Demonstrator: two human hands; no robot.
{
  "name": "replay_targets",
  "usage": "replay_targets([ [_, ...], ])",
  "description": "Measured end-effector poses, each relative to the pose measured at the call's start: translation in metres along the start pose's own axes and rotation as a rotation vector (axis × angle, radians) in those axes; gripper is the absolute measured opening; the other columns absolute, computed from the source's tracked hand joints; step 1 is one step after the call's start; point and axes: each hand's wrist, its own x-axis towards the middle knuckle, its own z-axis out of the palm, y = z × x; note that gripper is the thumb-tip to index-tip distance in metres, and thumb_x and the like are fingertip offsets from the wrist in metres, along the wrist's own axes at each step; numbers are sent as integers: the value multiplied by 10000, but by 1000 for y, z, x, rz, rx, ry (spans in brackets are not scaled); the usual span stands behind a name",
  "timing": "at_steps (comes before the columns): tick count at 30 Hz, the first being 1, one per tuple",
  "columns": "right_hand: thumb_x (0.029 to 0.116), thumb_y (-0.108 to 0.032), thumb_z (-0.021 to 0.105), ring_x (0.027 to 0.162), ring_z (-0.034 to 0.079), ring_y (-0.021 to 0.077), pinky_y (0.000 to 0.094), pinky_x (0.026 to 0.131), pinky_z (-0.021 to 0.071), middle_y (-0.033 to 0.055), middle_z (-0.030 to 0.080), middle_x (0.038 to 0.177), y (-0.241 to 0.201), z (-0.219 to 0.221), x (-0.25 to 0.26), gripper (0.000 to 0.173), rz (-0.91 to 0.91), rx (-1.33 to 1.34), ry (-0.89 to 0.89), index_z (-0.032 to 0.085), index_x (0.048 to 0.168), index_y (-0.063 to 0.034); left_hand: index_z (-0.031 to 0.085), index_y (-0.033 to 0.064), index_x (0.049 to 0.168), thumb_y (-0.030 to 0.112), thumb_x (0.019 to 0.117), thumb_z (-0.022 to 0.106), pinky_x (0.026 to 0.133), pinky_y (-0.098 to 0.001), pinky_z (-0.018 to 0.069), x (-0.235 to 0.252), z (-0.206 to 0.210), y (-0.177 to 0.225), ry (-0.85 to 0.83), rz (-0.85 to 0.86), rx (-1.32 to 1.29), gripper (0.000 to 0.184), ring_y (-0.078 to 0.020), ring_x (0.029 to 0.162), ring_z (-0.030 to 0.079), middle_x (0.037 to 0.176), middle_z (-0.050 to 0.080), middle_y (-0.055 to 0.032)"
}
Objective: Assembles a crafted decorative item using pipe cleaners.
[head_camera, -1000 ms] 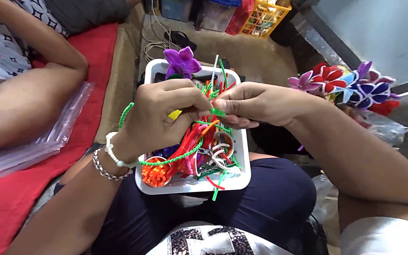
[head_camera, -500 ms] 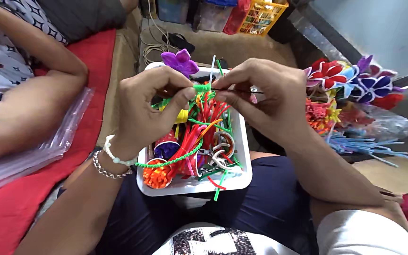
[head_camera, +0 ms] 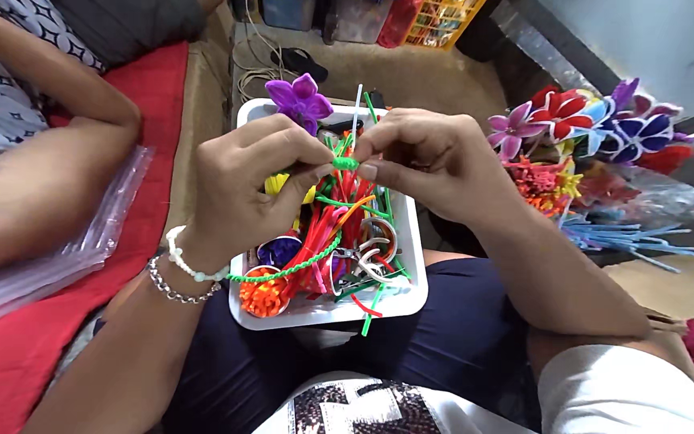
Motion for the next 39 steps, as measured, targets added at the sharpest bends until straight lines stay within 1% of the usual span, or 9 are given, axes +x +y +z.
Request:
replay_targets([
  [3,991,-84,626,732,590,10,165,635,514,9,673,919,14,-10,3,132,41,115,-160,681,1078,-1,721,-14,978,53,978,645,826,-220,554,1,-3,-2,-118,28,68,102,-103,910,687,953,723,-123],
  [7,1007,-132,620,834,650,41,197,748,562,29,694,977,24,-19,3,142,39,-238,-160,724,1053,-47,739,23,1050,125,1028,607,774,-295,549,-1,-7,-11,-220,-20,268,168,-170,875,698,975,734,-128],
  [13,1014,-81,570,851,655,29,186,709,563,12,699,1032,25,-10,-2,214,147,16,-116,705,1175,-43,659,-17,1103,169,1050,560,820,-254,577,-3,6,-10,-130,-197,98,217,-96,909,666,1010,675,-93],
  [17,1011,-94,584,749,610,22,175,647,535,24,684,972,22,-6,-3,196,53,-168,-60,746,1113,-50,654,1,1278,193,1015,635,850,-289,598,-2,7,-11,-142,-185,46,327,-136,1009,691,1137,704,-106],
  [21,998,-83,605,770,637,33,179,678,556,41,696,953,13,1,-5,147,-2,-237,-36,742,1025,-38,783,49,1023,168,988,678,848,-246,559,-4,9,-6,-132,-109,128,162,-108,938,696,995,738,-96],
  [27,985,-92,621,766,637,43,204,706,550,35,701,917,14,-7,-4,135,-8,-332,-5,749,995,-52,775,35,1002,154,998,661,830,-276,562,-3,2,-5,-103,-161,266,165,-139,902,703,973,741,-118],
  [33,1007,-123,615,761,674,47,236,708,589,35,714,961,50,-35,-7,146,293,-364,196,721,1084,-57,729,-4,1073,173,1006,669,835,-243,570,-4,-36,-35,45,-312,225,199,-76,911,686,1033,727,-96],
  [36,1012,-111,612,664,699,126,320,630,626,97,704,899,69,-19,2,230,448,-274,255,654,1206,6,716,-9,1143,154,979,701,852,-239,596,-3,-20,-23,34,-403,60,232,-56,932,705,1078,738,-54],
  [39,1016,-86,618,702,736,213,391,679,660,165,687,937,97,3,9,390,521,-177,189,512,1368,45,632,-35,1300,106,946,731,880,-270,609,-4,-1,-14,-39,-395,-46,393,-95,945,724,1067,748,-61],
])
